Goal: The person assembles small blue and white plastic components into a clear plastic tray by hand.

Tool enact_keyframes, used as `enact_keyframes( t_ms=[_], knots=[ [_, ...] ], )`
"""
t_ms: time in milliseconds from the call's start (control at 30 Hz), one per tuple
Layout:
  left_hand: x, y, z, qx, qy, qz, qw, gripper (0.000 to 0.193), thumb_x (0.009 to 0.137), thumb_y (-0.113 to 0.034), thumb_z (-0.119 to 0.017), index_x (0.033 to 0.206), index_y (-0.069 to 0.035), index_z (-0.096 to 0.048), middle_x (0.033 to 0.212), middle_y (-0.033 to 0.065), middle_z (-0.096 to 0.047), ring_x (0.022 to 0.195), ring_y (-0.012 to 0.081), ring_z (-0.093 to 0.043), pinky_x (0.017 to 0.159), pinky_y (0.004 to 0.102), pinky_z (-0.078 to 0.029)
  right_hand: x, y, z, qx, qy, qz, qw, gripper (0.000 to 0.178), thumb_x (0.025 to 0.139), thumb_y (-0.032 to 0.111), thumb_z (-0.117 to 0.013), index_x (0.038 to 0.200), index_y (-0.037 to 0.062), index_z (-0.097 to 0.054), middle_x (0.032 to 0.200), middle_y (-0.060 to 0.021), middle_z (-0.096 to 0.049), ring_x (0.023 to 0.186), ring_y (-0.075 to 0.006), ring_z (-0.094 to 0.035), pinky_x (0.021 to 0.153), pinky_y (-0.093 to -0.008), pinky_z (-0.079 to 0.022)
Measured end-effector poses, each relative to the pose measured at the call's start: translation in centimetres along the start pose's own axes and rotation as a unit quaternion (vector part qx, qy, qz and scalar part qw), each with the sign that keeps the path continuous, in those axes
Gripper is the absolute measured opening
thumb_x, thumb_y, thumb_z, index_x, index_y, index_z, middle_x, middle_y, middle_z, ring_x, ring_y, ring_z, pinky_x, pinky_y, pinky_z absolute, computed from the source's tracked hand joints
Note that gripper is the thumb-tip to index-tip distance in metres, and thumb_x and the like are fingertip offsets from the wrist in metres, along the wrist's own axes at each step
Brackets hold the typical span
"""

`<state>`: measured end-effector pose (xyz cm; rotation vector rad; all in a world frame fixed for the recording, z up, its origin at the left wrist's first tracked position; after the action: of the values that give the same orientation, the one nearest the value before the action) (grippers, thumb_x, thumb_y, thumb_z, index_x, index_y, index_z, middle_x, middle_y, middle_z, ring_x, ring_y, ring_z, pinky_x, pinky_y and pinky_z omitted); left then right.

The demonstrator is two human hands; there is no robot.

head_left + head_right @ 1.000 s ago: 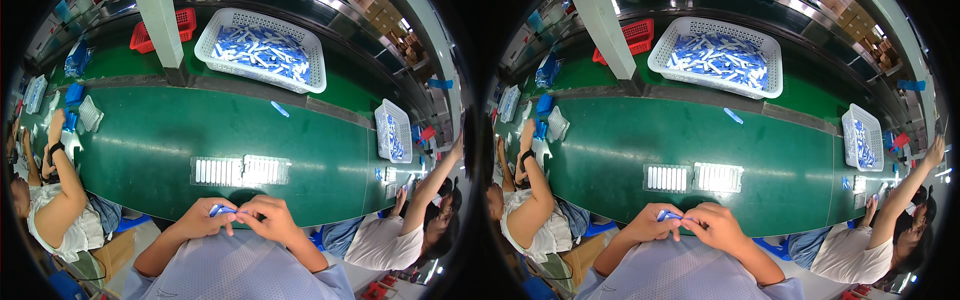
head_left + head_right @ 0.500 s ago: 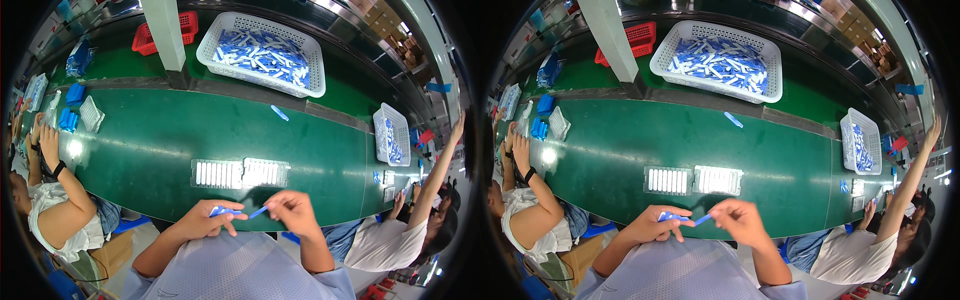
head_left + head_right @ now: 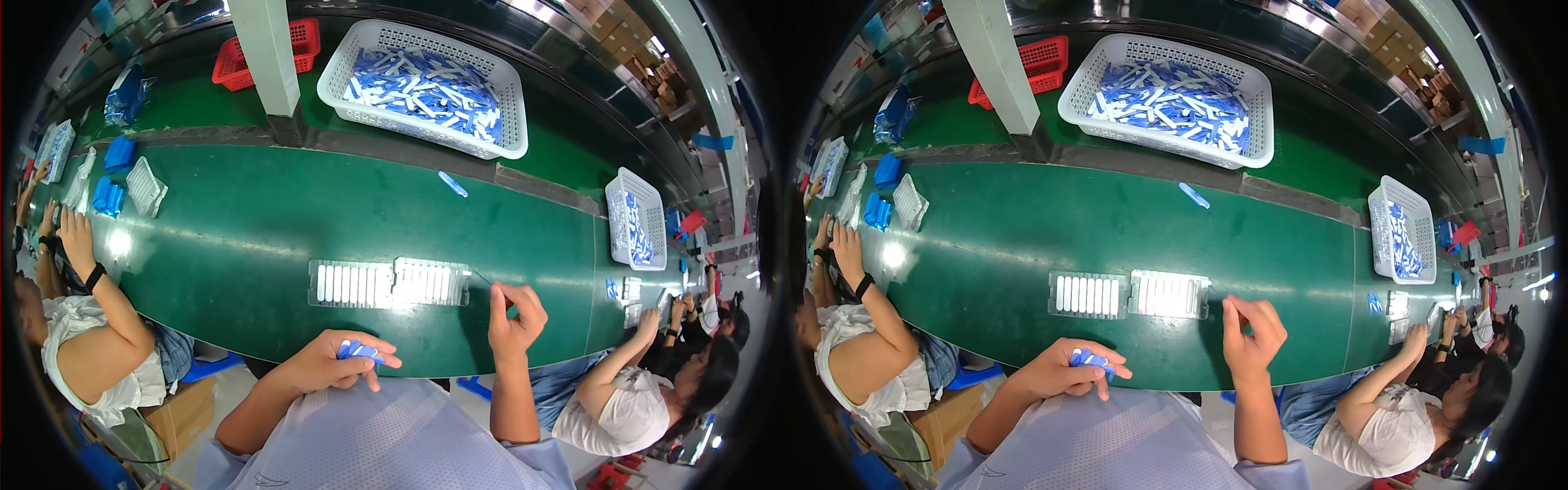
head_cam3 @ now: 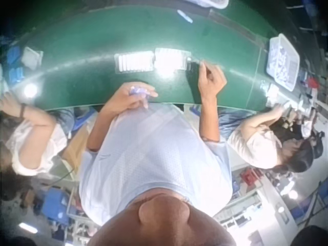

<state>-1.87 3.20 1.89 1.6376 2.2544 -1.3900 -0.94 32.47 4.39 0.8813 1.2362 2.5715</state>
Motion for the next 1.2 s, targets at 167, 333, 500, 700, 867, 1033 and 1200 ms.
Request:
enact_keyframes(
  t_ms=[167,333,500,700,867,1033,1200],
  knots=[
    [0.3,0.5,0.3,-0.010,-0.015,-0.009,1.000,0.026,0.099,0.000,-0.056,0.123,0.003,-0.065,0.119,0.0234,-0.071,0.069,0.0110,-0.066,0.047,0.0222,-0.034,-0.9,-1.4,-2.3,-0.139,0.166,0.245,0.945,0.021,0.073,0.015,-0.086,0.090,0.0090,-0.077,0.072,-0.0020,-0.060,0.064,-0.0207,-0.057,0.058,-0.0351,-0.042],
    [0.1,0.4,0.9,0.002,-0.056,-0.020,0.998,0.016,0.097,0.001,-0.057,0.111,0.003,-0.065,0.111,0.0212,-0.072,0.066,0.0101,-0.062,0.048,0.0225,-0.035,-1.1,-1.7,-2.2,-0.108,0.202,0.210,0.950,0.033,0.069,0.022,-0.088,0.098,0.0103,-0.077,0.075,-0.0011,-0.056,0.065,-0.0204,-0.054,0.059,-0.0352,-0.039],
    [-0.1,1.0,1.6,-0.032,-0.058,-0.049,0.997,0.021,0.095,0.004,-0.056,0.115,0.001,-0.063,0.116,0.0205,-0.071,0.078,0.0131,-0.065,0.052,0.0225,-0.037,-1.6,-0.6,-1.9,-0.078,0.151,0.267,0.949,0.029,0.067,0.020,-0.087,0.093,0.0095,-0.076,0.073,-0.0009,-0.057,0.065,-0.0200,-0.054,0.058,-0.0363,-0.039],
    [0.2,1.2,1.5,-0.114,-0.043,-0.049,0.991,0.032,0.099,0.000,-0.055,0.130,0.000,-0.058,0.122,0.0203,-0.068,0.097,0.0201,-0.069,0.059,0.0235,-0.039,-4.3,5.1,-4.5,-0.044,0.366,0.161,0.915,0.028,0.075,0.026,-0.084,0.096,0.0113,-0.074,0.085,0.0001,-0.059,0.078,-0.0202,-0.057,0.077,-0.0373,-0.040],
    [-0.4,0.9,1.4,-0.110,-0.045,-0.051,0.992,0.033,0.100,-0.001,-0.053,0.133,-0.001,-0.056,0.123,0.0206,-0.067,0.102,0.0240,-0.069,0.060,0.0244,-0.040,-4.5,5.2,-4.9,-0.057,0.482,0.141,0.863,0.019,0.083,0.020,-0.077,0.096,0.0101,-0.070,0.095,-0.0033,-0.055,0.092,-0.0218,-0.055,0.082,-0.0383,-0.040],
    [-0.7,1.0,1.4,-0.118,-0.058,-0.061,0.989,0.034,0.099,0.002,-0.051,0.132,-0.001,-0.057,0.122,0.0197,-0.067,0.098,0.0233,-0.069,0.060,0.0254,-0.041,-4.6,4.8,-4.7,-0.075,0.464,0.168,0.866,0.008,0.089,0.016,-0.071,0.093,0.0103,-0.068,0.094,-0.0041,-0.061,0.088,-0.0258,-0.058,0.083,-0.0379,-0.042],
    [-0.8,1.3,1.8,-0.111,-0.063,-0.084,0.988,0.028,0.099,0.001,-0.051,0.125,-0.001,-0.060,0.116,0.0188,-0.069,0.093,0.0215,-0.069,0.060,0.0253,-0.040,-4.3,2.5,-2.8,0.204,0.345,-0.121,0.908,0.006,0.099,0.009,-0.062,0.096,0.0041,-0.063,0.085,-0.0071,-0.067,0.068,-0.0166,-0.057,0.067,-0.0295,-0.045]
  ],
)
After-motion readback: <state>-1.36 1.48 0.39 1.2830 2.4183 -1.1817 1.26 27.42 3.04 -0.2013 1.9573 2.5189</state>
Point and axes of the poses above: each hand's wrist, its own x-axis towards the middle knuckle, its own z-axis out of the back of the hand, y = z × x, the point moved 3 cm from there along x, towards the middle knuckle
